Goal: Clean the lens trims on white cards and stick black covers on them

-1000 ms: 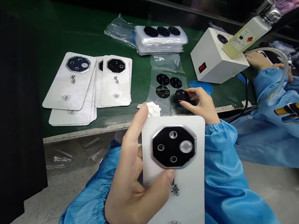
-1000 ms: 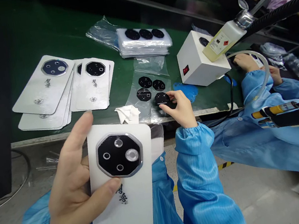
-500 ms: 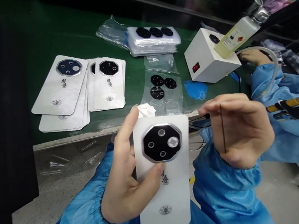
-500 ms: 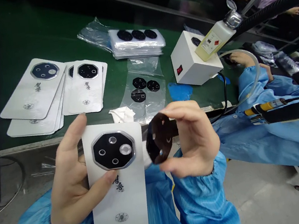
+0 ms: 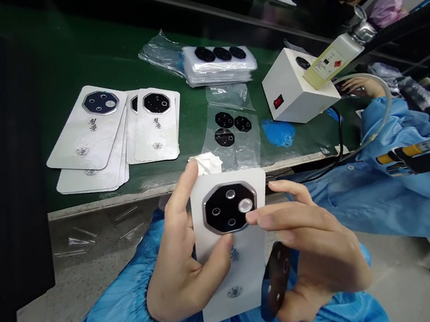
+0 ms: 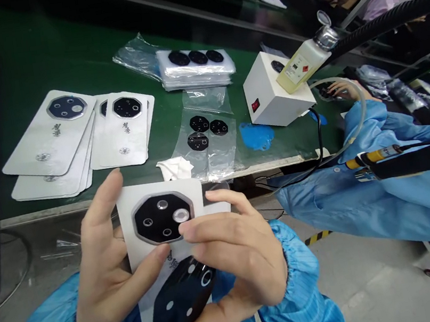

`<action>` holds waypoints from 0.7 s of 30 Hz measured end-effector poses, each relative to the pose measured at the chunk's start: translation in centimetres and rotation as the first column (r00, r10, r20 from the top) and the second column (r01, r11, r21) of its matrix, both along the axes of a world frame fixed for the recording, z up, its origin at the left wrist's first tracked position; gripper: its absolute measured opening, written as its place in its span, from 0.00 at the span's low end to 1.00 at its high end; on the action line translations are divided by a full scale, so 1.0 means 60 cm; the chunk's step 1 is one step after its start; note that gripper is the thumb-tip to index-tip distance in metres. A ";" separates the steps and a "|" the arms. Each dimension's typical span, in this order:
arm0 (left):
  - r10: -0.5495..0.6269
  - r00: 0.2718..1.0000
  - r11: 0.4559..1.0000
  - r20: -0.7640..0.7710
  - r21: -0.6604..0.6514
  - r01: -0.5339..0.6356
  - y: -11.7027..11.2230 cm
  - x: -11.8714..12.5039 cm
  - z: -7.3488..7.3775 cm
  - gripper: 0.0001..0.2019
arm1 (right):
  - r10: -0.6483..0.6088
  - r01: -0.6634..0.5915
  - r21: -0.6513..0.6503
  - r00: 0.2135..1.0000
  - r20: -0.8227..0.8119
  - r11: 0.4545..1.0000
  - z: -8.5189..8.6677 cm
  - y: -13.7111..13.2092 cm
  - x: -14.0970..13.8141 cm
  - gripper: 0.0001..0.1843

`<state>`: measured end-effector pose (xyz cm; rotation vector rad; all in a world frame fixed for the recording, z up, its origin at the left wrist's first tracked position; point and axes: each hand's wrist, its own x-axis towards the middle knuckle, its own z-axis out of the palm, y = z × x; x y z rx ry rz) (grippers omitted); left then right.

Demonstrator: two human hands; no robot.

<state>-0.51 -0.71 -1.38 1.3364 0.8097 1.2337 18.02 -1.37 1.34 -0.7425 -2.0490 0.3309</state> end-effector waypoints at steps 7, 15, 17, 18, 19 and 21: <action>0.029 0.999 1.000 -0.041 -0.001 -0.029 0.001 -0.001 0.002 0.40 | -0.148 0.155 0.038 0.979 -0.139 0.987 0.001 0.000 -0.012 0.26; 0.016 0.997 0.999 -0.076 0.044 -0.013 0.002 -0.001 0.002 0.40 | -0.198 0.199 0.008 0.977 -0.082 0.980 0.005 -0.001 -0.011 0.26; 0.025 0.997 0.999 -0.078 0.041 -0.022 0.003 -0.001 0.002 0.39 | -0.121 0.121 0.007 0.993 0.001 0.993 0.008 -0.001 -0.008 0.29; 0.020 0.997 0.999 -0.072 0.038 -0.017 0.003 -0.001 0.002 0.39 | -0.091 0.091 0.026 0.995 0.028 0.996 0.009 0.000 -0.006 0.31; 0.010 0.998 0.999 -0.062 0.038 -0.007 0.003 -0.001 0.001 0.39 | -0.083 0.081 0.052 0.996 0.046 0.995 0.009 0.001 -0.005 0.31; -0.013 0.999 0.999 -0.038 0.042 0.014 0.003 -0.001 0.000 0.38 | -0.142 0.136 0.066 0.984 0.111 0.989 0.008 0.002 -0.003 0.31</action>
